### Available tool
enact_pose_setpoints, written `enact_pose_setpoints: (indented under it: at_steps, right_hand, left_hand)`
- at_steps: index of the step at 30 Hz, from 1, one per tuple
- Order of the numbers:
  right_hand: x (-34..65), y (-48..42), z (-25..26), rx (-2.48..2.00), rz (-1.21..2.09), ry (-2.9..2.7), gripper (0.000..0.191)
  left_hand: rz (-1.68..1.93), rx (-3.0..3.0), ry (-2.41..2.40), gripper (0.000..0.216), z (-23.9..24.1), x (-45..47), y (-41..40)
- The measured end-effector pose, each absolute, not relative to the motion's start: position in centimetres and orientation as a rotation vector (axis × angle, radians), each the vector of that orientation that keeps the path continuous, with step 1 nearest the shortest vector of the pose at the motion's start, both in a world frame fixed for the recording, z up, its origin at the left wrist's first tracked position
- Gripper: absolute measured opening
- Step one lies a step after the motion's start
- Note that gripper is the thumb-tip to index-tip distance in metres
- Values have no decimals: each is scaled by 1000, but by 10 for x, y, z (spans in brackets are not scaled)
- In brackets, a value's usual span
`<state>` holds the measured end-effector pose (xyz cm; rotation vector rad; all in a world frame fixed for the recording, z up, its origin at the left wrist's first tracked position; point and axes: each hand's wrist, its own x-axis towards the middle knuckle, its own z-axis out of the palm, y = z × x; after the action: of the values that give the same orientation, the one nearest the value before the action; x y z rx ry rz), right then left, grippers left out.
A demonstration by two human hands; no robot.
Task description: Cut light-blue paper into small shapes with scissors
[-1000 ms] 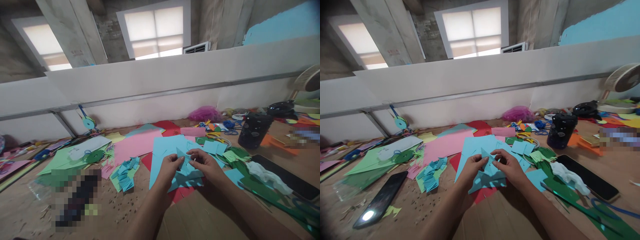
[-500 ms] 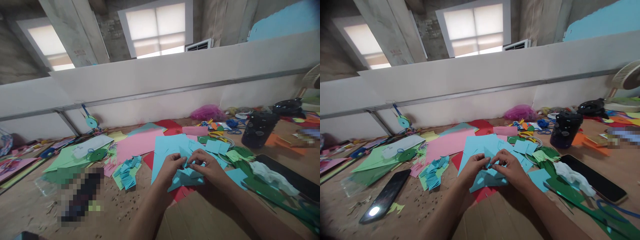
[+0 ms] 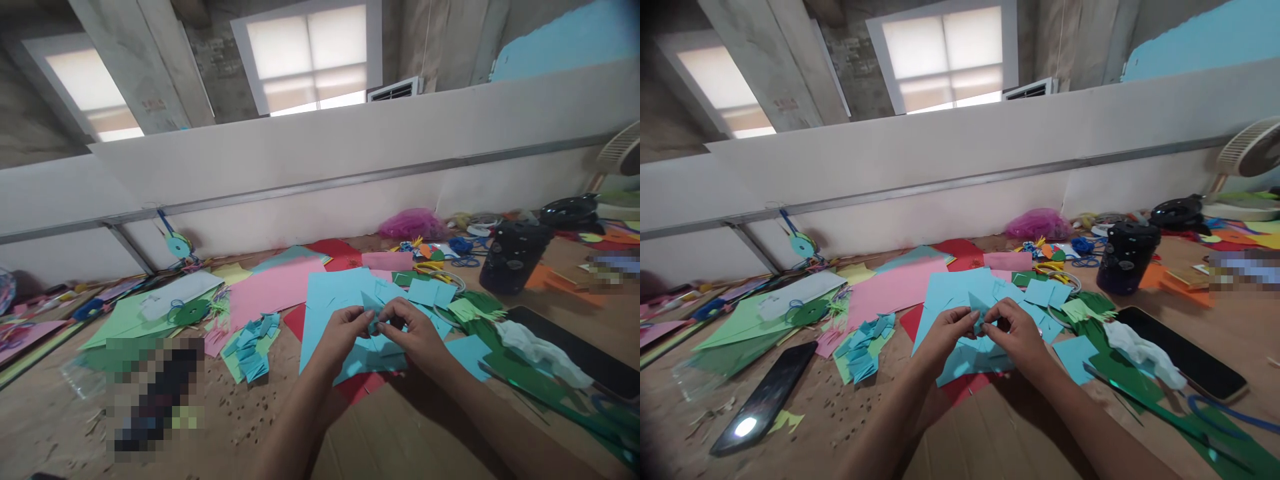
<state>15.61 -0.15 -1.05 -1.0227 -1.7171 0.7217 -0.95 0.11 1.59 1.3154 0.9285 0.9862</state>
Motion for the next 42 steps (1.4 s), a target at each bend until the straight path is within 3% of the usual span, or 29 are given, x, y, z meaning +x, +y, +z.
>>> enact_pose_setpoints:
  at_steps: [12,15,17,20,23,25,28,31,36,42]
  right_hand:
    - [153,-3,-6,-1091,762,-1591,4]
    - [151,-2,-6,-1104,872,-1516,15]
    - [151,0,-7,-1093,927,-1452,26]
    - [152,1,-8,-1155,955,-1434,36]
    - [154,1,-9,-1220,931,-1517,18]
    - [155,2,-9,-1233,924,-1572,11]
    - [157,4,-10,-1235,944,-1569,17]
    - [159,7,-12,-1121,1156,-1429,18]
    - [161,6,-17,-932,1401,-1155,25]
    - [160,4,-16,-948,1475,-1176,30]
  left_hand:
    - [935,1359,855,29,19,-10,0]
    - [933,1333,790,31,19,-9,2]
    - [953,1342,790,39,17,-8,4]
    - [983,1365,880,67,10,-9,5]
    - [984,1448,945,76,3,-12,5]
    - [961,1511,964,73,0,-13,4]
    - [928,1532,972,72,0,-13,4]
    - [926,1438,969,71,4,-11,5]
    - [925,1386,1002,38,6,-8,5]
    - [979,1420,1065,26,5,-8,4]
